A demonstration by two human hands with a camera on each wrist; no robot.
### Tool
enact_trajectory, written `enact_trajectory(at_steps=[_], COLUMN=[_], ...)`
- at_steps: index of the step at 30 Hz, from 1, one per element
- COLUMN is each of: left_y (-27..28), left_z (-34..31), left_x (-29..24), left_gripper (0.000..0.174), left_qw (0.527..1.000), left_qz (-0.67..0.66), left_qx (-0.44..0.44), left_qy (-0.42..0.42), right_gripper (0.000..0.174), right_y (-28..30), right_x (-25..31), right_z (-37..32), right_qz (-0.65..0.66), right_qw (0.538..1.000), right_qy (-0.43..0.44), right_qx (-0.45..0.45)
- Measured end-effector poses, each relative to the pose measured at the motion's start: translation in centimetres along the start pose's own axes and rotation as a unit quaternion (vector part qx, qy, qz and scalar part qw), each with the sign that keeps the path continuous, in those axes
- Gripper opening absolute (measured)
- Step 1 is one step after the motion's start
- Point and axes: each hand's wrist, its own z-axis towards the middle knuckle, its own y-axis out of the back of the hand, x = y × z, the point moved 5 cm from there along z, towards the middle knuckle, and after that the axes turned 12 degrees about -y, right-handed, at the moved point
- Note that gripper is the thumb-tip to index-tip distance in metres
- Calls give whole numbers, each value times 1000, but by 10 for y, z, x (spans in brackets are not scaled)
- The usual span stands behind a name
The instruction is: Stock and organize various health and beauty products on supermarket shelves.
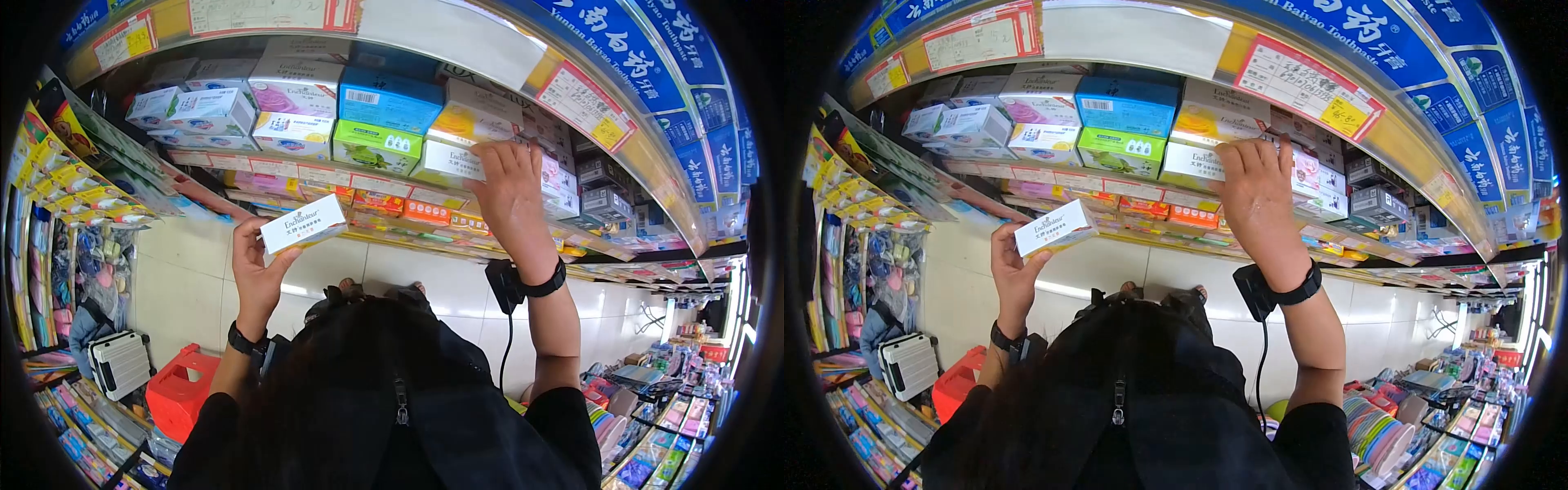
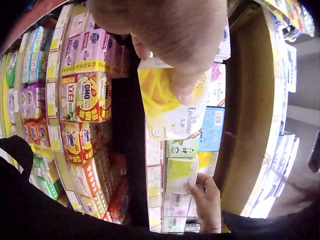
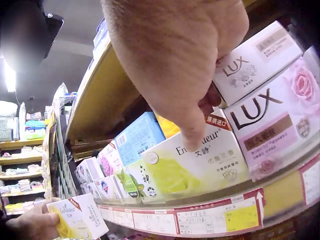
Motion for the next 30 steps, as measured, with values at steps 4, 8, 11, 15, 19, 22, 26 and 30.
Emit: enact_trajectory(at_steps=[4, 8, 11, 15, 19, 22, 26, 30], left_y=[4, 11, 17, 20, 20, 21, 23, 25], left_z=[-1, -1, -2, -5, -10, -15, -19, -23], left_x=[2, 5, 5, 6, 5, 4, 1, 0], left_gripper=[55, 55, 55, 55, 55, 55, 56, 56], left_qw=[1000, 1000, 1000, 1000, 1000, 1000, 1000, 999], left_qz=[-3, -5, -3, -4, -9, 5, 14, 4], left_qx=[-1, -10, -18, -23, -21, -20, -22, -26], left_qy=[3, 11, 14, 14, 16, 15, 14, 19], right_gripper=[43, 40, 38, 39, 41, 43, 42, 36], right_y=[0, 6, 11, 26, 24, 13, 1, 11], right_x=[5, 10, 19, 39, 54, 58, 58, 59], right_z=[0, 2, 9, 27, 50, 65, 71, 64], right_qz=[-18, -8, 47, 94, 71, 1, 20, 97], right_qw=[1000, 1000, 999, 994, 993, 994, 995, 992], right_qy=[2, -3, 8, 29, 32, 43, 61, 63], right_qx=[5, 7, 2, -49, -90, -102, -72, -52])
